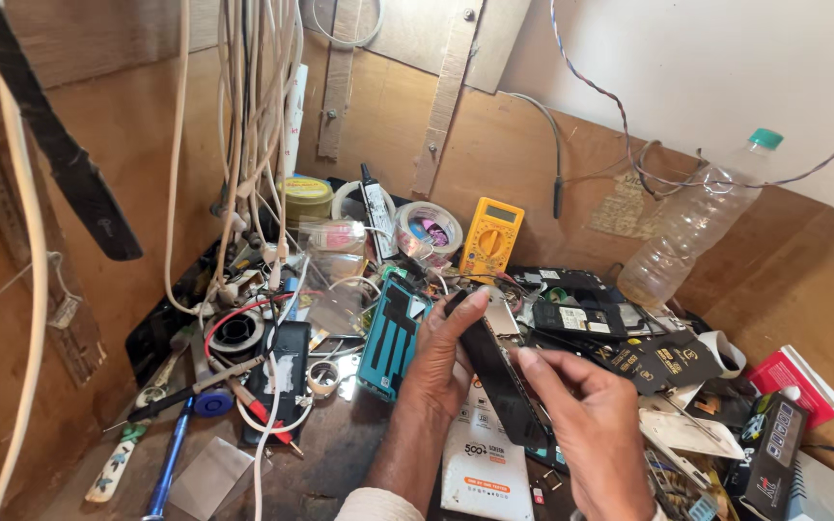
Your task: The person inserts a battery into a disassembled smartphone, aligns and snaps the back cover into place, then powers on the device and swipes the screen. The phone is handled one at a time on a cluttered workbench.
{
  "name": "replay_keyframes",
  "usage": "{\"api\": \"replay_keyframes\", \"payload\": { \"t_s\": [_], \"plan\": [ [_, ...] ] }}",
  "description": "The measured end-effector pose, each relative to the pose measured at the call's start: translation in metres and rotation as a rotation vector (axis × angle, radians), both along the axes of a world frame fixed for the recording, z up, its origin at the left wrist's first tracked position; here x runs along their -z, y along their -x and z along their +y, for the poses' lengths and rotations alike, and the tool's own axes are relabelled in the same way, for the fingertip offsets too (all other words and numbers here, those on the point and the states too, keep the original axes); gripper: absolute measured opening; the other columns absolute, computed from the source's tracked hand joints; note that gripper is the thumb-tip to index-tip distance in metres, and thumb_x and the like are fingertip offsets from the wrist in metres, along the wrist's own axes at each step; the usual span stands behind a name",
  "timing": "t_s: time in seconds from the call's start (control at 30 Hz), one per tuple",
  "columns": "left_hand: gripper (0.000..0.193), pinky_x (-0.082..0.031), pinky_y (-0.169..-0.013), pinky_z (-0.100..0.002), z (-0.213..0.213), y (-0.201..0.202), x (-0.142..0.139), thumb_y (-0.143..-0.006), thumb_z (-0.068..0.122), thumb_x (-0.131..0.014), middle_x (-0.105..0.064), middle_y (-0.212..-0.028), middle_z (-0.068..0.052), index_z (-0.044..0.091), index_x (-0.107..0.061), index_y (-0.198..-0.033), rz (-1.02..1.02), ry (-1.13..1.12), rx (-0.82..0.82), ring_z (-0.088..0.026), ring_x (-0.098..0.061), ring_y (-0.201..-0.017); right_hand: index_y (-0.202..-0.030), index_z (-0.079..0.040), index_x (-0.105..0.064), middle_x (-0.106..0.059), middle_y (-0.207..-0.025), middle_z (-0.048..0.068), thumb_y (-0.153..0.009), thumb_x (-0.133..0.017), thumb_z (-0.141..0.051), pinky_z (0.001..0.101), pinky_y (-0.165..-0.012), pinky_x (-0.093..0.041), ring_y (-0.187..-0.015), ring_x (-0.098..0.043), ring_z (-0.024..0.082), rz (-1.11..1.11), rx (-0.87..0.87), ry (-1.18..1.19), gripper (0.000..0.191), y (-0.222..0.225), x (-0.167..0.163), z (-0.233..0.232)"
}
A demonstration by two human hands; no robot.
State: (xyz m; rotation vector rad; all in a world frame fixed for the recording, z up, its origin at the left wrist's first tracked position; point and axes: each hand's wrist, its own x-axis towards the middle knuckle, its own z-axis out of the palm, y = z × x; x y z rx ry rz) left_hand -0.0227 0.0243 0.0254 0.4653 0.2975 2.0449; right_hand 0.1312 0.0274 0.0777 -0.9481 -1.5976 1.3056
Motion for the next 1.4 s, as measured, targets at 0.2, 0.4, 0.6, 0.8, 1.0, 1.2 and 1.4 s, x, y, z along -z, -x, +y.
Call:
{"api": "replay_keyframes", "payload": {
  "t_s": [0.2, 0.4, 0.6, 0.8, 1.0, 1.2, 1.4],
  "plan": [
    [0.041, -0.059, -0.083, -0.032, 0.002, 0.001, -0.001, -0.082, 0.020, -0.083, -0.072, -0.099, -0.005, 0.005, -0.065, -0.116, -0.004, 0.001, -0.021, -0.015, -0.070, -0.087, -0.102, 0.007, -0.080, -0.078, -0.084, 0.009, -0.087, -0.075, -0.011, 0.0241, -0.060, -0.052, -0.066, -0.066, 0.010, 0.001, 0.024, 0.064, 0.024, 0.018, -0.015, -0.008],
    [0.044, -0.060, -0.082, -0.031, 0.001, 0.001, 0.001, -0.077, 0.022, -0.082, -0.074, -0.095, -0.007, 0.005, -0.067, -0.114, 0.011, 0.004, 0.023, -0.016, -0.073, -0.087, -0.102, 0.008, -0.081, -0.077, -0.084, 0.009, -0.088, -0.075, -0.012, 0.0244, -0.058, -0.052, -0.065, -0.066, 0.010, 0.024, 0.008, 0.074, 0.025, 0.017, -0.011, -0.007],
    [0.046, -0.053, -0.076, -0.029, 0.013, 0.003, 0.012, -0.086, 0.024, -0.088, -0.068, -0.096, -0.003, 0.004, -0.065, -0.119, 0.012, -0.028, 0.012, -0.013, -0.064, -0.082, -0.105, -0.003, -0.083, -0.077, -0.073, 0.005, -0.083, -0.081, -0.017, 0.0233, -0.054, -0.048, -0.060, -0.061, 0.006, -0.263, 0.122, -0.231, 0.027, 0.019, -0.004, -0.018],
    [0.048, -0.058, -0.082, -0.031, 0.009, 0.007, 0.009, -0.084, 0.026, -0.085, -0.072, -0.101, -0.007, 0.002, -0.064, -0.120, 0.003, -0.032, 0.082, -0.016, -0.069, -0.088, -0.104, -0.001, -0.083, -0.077, -0.073, 0.004, -0.084, -0.081, -0.017, 0.0216, -0.056, -0.048, -0.062, -0.060, 0.005, -0.232, 0.130, -0.270, 0.026, 0.016, -0.001, -0.018],
    [0.049, -0.061, -0.087, -0.035, -0.004, 0.004, -0.005, -0.081, 0.029, -0.080, -0.074, -0.104, -0.010, 0.003, -0.066, -0.121, 0.035, -0.027, 0.047, -0.019, -0.074, -0.095, -0.103, 0.006, -0.080, -0.079, -0.086, 0.007, -0.089, -0.072, -0.013, 0.0225, -0.062, -0.052, -0.069, -0.066, 0.008, 0.075, 0.020, 0.030, 0.025, 0.015, -0.002, -0.011],
    [0.041, -0.058, -0.080, -0.032, 0.000, 0.003, -0.002, -0.082, 0.026, -0.081, -0.073, -0.096, -0.004, 0.006, -0.067, -0.115, 0.008, -0.015, 0.000, -0.016, -0.071, -0.085, -0.100, 0.008, -0.081, -0.078, -0.086, 0.008, -0.087, -0.075, -0.009, 0.0232, -0.063, -0.052, -0.069, -0.067, 0.010, 0.085, -0.002, 0.051, 0.023, 0.017, -0.006, -0.011],
    [0.039, -0.057, -0.076, -0.030, 0.004, 0.003, 0.003, -0.082, 0.025, -0.082, -0.071, -0.093, -0.002, 0.006, -0.067, -0.112, 0.007, 0.002, -0.011, -0.013, -0.069, -0.081, -0.099, 0.008, -0.081, -0.077, -0.084, 0.010, -0.087, -0.075, -0.009, 0.0252, -0.060, -0.051, -0.067, -0.066, 0.012, 0.087, 0.011, 0.095, 0.022, 0.018, -0.009, -0.011]
  ]
}}
